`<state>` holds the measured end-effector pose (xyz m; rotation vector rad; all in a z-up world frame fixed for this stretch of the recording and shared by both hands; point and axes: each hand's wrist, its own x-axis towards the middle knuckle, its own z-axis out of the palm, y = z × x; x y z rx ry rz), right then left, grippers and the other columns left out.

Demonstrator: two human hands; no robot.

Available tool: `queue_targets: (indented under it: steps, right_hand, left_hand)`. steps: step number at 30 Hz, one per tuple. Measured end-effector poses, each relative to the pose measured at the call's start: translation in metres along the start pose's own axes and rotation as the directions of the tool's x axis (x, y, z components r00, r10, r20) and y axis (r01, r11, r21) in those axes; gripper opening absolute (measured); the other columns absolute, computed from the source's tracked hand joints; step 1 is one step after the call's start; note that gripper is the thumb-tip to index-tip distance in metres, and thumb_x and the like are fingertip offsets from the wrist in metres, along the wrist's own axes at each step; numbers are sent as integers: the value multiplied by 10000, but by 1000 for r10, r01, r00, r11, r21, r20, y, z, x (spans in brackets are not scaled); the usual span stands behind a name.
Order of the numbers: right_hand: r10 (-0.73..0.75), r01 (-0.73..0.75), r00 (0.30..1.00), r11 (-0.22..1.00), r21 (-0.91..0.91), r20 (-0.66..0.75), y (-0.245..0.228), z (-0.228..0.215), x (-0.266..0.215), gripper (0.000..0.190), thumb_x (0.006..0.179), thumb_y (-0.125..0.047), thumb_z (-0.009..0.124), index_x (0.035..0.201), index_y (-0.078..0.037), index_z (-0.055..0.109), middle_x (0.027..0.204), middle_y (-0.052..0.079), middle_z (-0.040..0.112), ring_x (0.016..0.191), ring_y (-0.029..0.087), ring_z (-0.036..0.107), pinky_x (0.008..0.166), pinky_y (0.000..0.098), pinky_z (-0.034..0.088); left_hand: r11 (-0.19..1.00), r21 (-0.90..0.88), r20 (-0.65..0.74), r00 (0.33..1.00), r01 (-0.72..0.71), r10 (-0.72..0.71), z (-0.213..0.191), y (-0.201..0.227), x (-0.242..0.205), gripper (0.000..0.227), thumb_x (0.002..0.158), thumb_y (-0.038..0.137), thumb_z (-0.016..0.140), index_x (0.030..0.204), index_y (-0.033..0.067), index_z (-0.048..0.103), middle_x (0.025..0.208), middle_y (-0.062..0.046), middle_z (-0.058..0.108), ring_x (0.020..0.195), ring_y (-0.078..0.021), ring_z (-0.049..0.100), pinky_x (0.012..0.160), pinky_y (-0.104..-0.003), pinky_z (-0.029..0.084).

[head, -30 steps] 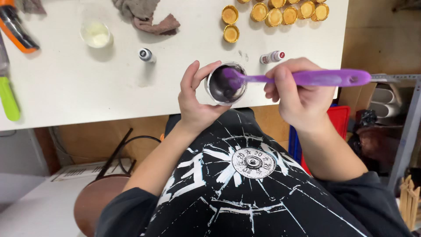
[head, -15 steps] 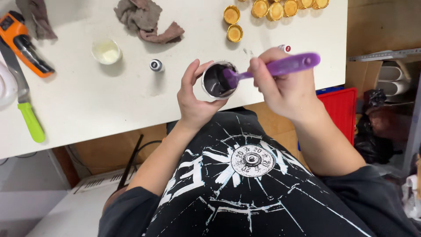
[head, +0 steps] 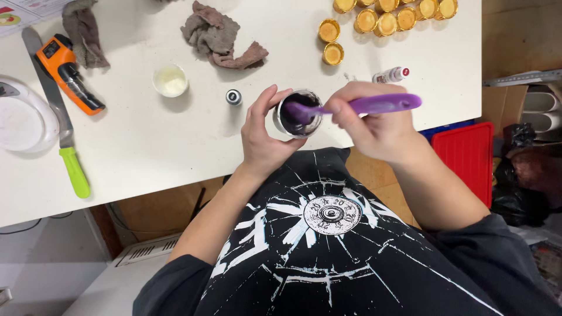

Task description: The person stirs a dark viscous substance in a small container using a purple plastic spoon. They add a small amount of liquid from a silver bottle and continue stirring to blend the contents.

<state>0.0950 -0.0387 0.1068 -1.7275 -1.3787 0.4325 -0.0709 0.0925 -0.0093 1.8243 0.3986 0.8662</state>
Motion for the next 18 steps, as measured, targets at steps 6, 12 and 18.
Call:
queue_targets:
  steps: [6, 12, 18]
  right_hand:
    - [179, -159, 964, 981, 112, -197, -12, 0, -6, 215, 1181, -72, 574, 1007, 28, 652, 696, 66, 648, 547, 93, 600, 504, 188, 445]
    - [401, -343, 899, 895, 285, -177, 13, 3, 7, 192, 1132, -93, 589, 1014, 46, 650, 739, 64, 662, 583, 118, 631, 492, 227, 495]
    - [135, -190, 979, 878, 440, 154, 22, -35, 34, 137, 1119, -82, 643, 1096, 52, 624, 831, 99, 684, 716, 127, 711, 603, 231, 577]
  left_hand:
    - [992, 109, -71, 995, -63, 71, -2, 0, 2, 925, 731, 115, 974, 1464, 75, 412, 1295, -141, 616, 1219, -283, 627, 1084, -372, 530]
    - [994, 68, -103, 990, -84, 91, 6, 2, 1, 902, 732, 90, 957, 1449, 87, 410, 1302, -130, 624, 1225, -288, 645, 1087, -374, 540]
    - [986, -163, 26, 999, -33, 38, 0, 9, -1, 978, 752, 78, 969, 1500, 92, 339, 1365, -149, 666, 1291, -268, 675, 1172, -371, 514]
